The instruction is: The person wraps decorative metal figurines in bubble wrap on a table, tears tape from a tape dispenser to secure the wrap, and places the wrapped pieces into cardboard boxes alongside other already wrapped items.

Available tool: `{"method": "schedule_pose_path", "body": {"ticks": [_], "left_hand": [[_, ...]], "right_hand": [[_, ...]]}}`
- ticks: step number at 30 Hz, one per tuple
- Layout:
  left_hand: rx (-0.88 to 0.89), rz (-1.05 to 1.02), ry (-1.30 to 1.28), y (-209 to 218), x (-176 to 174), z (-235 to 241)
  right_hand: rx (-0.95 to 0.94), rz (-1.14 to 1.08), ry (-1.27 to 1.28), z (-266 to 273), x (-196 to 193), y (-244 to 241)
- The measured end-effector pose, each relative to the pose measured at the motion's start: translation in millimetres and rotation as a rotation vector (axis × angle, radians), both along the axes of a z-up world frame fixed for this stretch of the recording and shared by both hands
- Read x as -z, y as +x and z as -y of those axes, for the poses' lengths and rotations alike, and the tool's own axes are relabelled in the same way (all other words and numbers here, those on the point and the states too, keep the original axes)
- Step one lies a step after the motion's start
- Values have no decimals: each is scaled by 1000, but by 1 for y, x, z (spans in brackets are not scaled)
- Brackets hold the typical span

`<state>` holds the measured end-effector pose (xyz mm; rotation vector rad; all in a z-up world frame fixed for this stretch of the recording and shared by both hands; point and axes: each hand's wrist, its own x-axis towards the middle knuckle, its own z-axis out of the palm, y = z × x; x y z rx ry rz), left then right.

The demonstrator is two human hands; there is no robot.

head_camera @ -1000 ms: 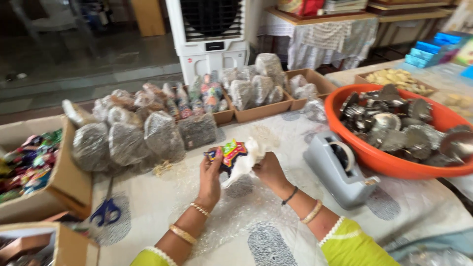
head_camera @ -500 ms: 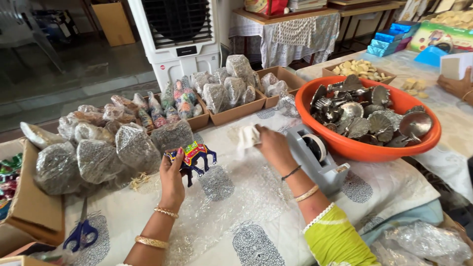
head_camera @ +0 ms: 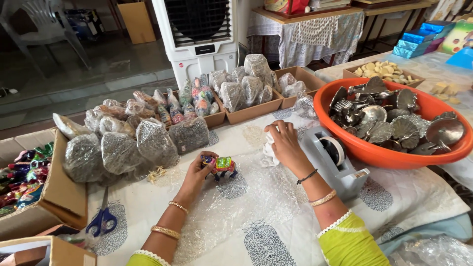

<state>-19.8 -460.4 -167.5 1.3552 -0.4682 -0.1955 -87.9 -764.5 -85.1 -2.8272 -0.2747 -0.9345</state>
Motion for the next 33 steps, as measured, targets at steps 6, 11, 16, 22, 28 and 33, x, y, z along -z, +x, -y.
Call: {"method": "schedule_pose_path", "body": {"ticks": [6, 11, 16, 22, 28, 33], "left_hand": [[64, -13, 245, -14, -37, -12], [-25, 52, 100, 6, -2, -1], [-112, -11, -127, -3, -26, 8], [-7, -268, 166, -22, -44, 16], [12, -221, 346, -12, -19, 10], [-98, 1, 667, -8, -22, 3]], "right_hand": [[-255, -259, 252, -11, 31, 16], [-220, -438, 66, -8, 54, 23], [-71, -391, -105, 8, 57, 31], [119, -322, -169, 20, 63, 38], [43, -399, 64, 15, 57, 42], [-323, -168, 479, -18, 22, 20]]}}
